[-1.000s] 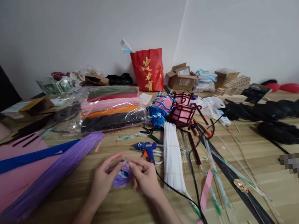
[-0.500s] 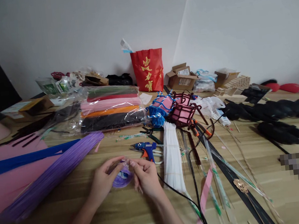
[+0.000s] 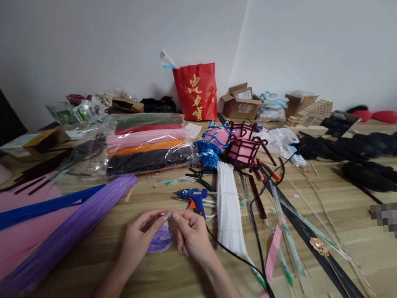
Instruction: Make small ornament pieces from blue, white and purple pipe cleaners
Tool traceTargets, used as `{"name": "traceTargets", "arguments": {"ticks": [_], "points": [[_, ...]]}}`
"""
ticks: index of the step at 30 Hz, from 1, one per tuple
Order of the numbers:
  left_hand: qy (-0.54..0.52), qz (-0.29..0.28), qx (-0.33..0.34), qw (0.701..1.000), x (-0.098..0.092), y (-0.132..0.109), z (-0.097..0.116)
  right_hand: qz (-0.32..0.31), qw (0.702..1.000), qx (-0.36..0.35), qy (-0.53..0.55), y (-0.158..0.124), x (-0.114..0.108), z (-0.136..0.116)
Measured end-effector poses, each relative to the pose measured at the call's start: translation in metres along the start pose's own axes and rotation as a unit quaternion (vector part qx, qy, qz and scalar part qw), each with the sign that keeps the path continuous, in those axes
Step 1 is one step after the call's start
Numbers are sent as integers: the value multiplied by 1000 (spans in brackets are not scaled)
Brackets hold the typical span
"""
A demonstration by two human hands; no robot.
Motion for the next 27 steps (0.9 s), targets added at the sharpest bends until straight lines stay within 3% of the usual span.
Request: {"name": "traceTargets", "arguments": {"ticks": [10,19,27], "points": [[-26,-5,0,1000,-1,1,6,-51,995,45,74,-5,7,1],[-4,6,30,1000,-2,-2,13,-66,994,64,50,-11,11,-8],[44,39,134,989,-3,-7,20,-46,997,40,36,-12,10,-10]]}}
Point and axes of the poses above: each hand's wrist, its own y-axis towards the middle knuckle, its own x-axis out of the palm, z = x × y, the point moved 5 cm from there along y, towards the middle knuckle, and after that the axes turned 3 degrees about z, right-handed, at the moved point
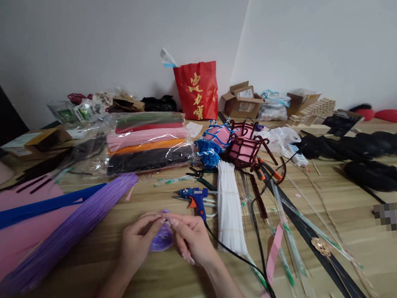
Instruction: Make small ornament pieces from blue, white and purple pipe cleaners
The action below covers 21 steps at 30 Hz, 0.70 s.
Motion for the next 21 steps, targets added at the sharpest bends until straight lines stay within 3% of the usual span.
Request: {"name": "traceTargets", "arguments": {"ticks": [8,21], "points": [[84,22,101,991,1,-6,15,-8,1000,-6,20,6,-1,9],[197,39,155,967,8,-17,18,-21,994,7,110,4,11,8]]}}
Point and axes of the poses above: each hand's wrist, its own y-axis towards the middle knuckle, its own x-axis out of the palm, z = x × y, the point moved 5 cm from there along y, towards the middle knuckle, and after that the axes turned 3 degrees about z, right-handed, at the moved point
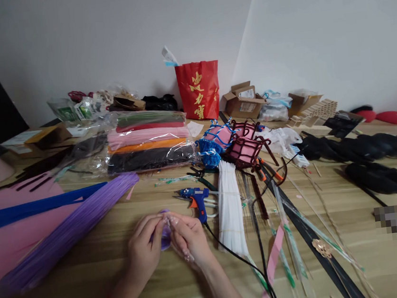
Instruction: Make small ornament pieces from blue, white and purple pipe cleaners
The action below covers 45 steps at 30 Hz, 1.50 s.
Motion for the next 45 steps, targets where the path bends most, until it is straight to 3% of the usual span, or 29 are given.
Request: {"name": "traceTargets", "arguments": {"ticks": [8,17,24,32,39,45], "points": [[55,4,64,996,-1,0,5,17,999,5,34,1,1,3],[-18,5,34,999,0,3,6,-4,999,-10,45,8,-4,9],[18,-22,61,998,3,2,9,88,993,-57,-51,7,-15,3],[33,-58,97,993,9,0,17,142,988,-58,-19,10,-21,12],[15,-79,50,995,10,1,10,90,996,-8,20,10,-14,12],[-38,-78,10,996,9,4,4,57,997,-33,49,13,-14,13]]}}
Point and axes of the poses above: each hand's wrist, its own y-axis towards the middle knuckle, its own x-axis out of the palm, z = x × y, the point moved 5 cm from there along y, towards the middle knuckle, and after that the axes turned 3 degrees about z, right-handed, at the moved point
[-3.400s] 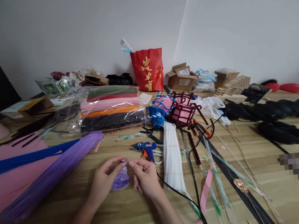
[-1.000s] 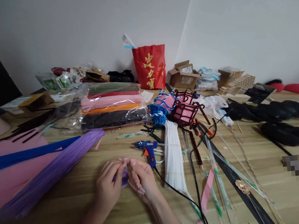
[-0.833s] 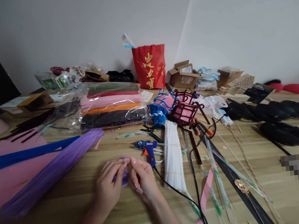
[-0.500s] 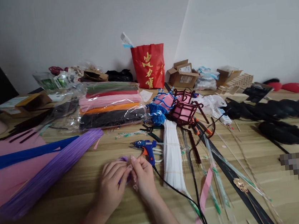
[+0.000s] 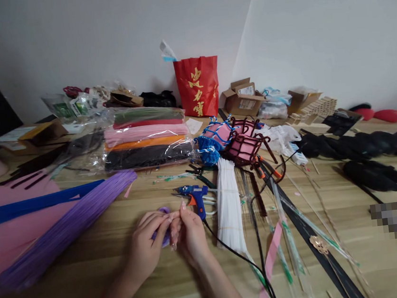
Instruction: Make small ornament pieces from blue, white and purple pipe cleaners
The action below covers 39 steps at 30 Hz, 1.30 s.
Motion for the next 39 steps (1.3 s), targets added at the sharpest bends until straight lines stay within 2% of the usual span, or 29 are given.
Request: {"name": "traceTargets", "arguments": {"ticks": [5,12,18,23,27,30,34,37,39], "points": [[24,-13,5,1000,2,-1,2,32,999,-21,-26,-4,-2,-2],[68,-28,58,996,4,-1,11,77,996,2,-38,-7,-3,-4],[55,-38,29,997,2,1,6,34,999,26,-25,-3,-1,-2],[44,-16,0,999,-1,2,0,0,1000,4,6,-2,-1,-1],[52,-16,2,999,0,1,1,10,999,-30,-14,-3,-2,-2],[64,-25,26,997,2,0,6,44,997,-41,-46,-4,-5,-3],[71,-33,55,995,3,0,13,78,995,0,-66,-4,-8,-1],[68,-36,39,996,3,1,11,60,996,34,-51,-3,-7,0],[56,-25,17,998,1,3,7,34,999,30,-26,-2,-5,0]]}}
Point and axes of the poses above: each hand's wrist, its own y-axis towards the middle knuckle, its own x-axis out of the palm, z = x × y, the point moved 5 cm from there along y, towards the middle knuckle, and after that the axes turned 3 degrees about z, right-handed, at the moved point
